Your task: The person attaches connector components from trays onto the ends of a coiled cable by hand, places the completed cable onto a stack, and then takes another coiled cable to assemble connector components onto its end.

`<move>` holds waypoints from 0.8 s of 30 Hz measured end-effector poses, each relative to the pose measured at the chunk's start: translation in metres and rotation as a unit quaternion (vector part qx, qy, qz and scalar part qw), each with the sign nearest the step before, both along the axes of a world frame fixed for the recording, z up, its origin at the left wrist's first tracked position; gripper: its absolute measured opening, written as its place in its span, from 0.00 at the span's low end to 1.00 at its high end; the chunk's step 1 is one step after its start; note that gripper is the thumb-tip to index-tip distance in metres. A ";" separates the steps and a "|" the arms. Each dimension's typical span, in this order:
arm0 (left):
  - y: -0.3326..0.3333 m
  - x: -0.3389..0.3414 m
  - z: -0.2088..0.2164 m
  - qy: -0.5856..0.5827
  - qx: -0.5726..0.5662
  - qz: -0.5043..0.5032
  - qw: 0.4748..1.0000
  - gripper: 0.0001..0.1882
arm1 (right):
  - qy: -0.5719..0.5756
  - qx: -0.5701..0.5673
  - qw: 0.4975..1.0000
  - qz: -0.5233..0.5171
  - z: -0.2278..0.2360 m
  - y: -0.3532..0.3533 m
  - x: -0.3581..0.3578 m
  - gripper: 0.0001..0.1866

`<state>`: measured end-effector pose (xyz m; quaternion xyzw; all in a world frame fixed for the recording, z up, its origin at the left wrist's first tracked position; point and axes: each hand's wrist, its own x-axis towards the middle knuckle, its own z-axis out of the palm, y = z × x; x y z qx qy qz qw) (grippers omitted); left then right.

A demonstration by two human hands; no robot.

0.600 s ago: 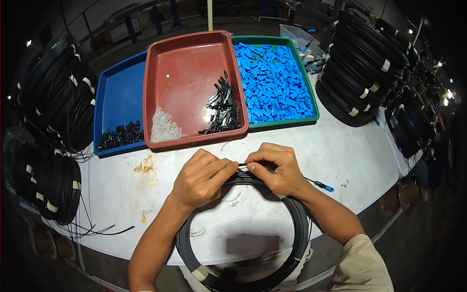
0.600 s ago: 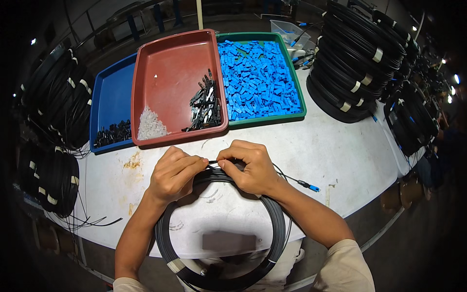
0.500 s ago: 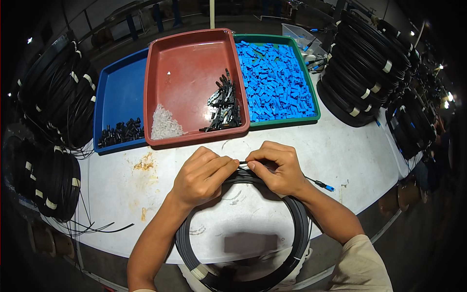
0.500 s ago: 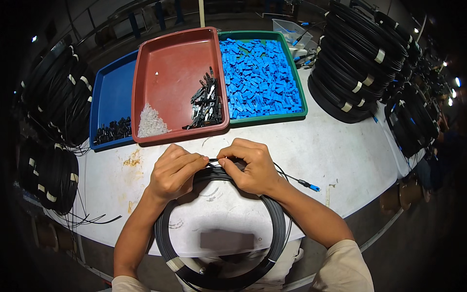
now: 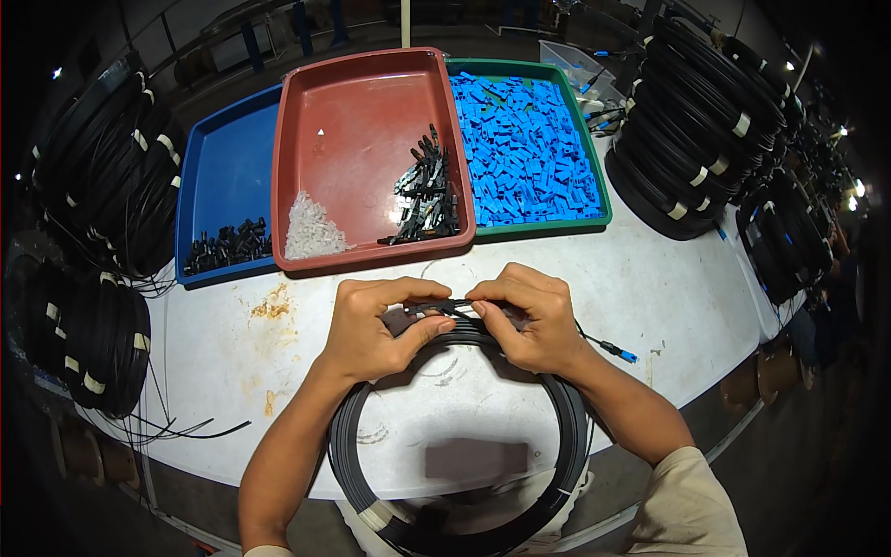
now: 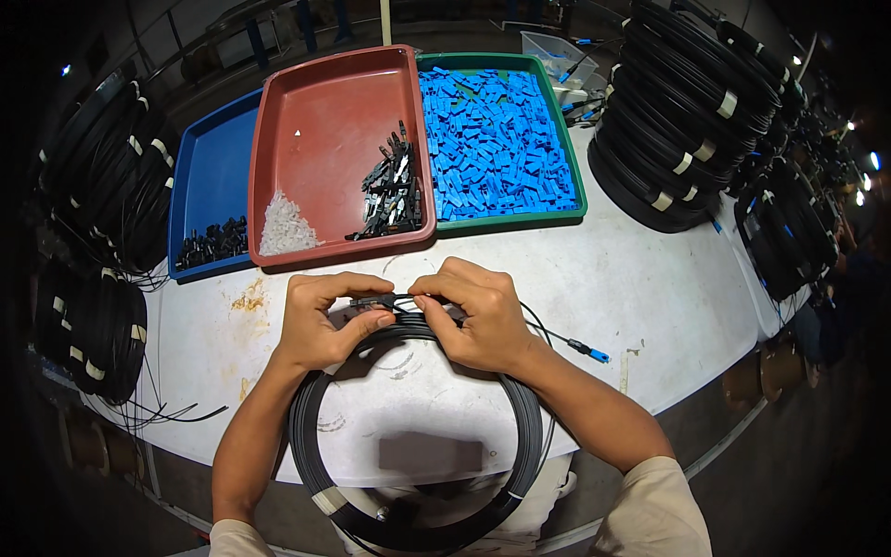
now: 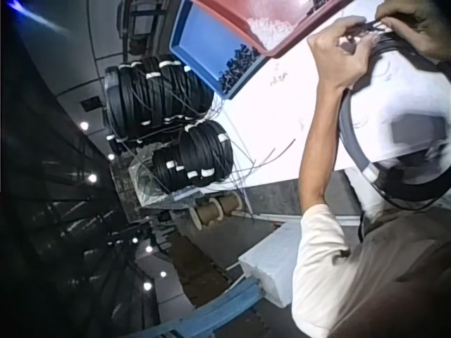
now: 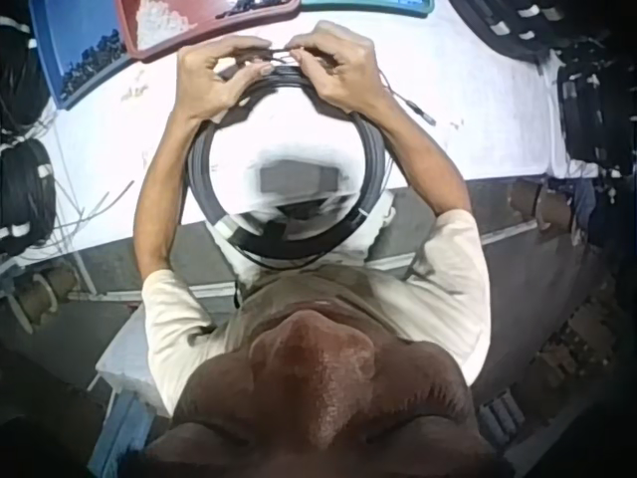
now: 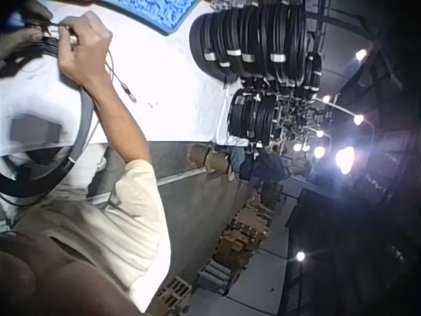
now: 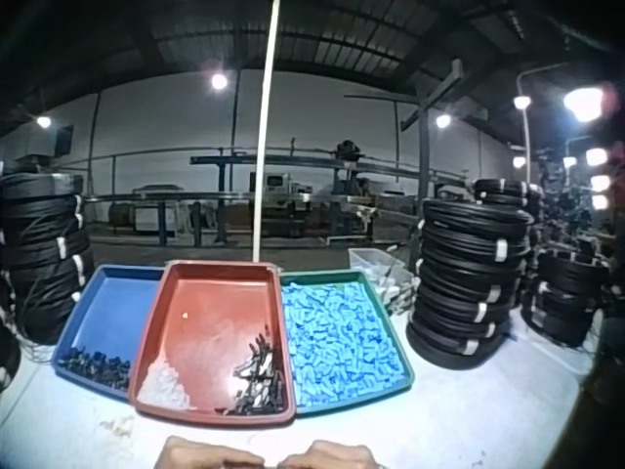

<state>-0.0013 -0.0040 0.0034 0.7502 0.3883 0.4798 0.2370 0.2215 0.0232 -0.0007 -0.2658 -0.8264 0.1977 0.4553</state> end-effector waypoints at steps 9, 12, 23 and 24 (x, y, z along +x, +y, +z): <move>-0.006 0.007 0.008 0.004 0.011 0.022 1.000 0.09 | 0.014 0.100 0.995 0.006 0.000 -0.001 -0.001 0.10; -0.006 0.011 0.006 -0.010 0.028 0.032 0.999 0.08 | 0.010 0.103 0.995 0.001 0.002 -0.003 -0.002 0.11; -0.005 0.011 0.006 0.013 0.100 0.061 0.993 0.06 | -0.014 0.107 0.994 -0.025 0.009 -0.011 -0.004 0.19; -0.004 0.012 0.003 0.001 0.111 0.060 0.992 0.05 | -0.012 0.108 0.993 -0.038 0.007 -0.010 -0.003 0.19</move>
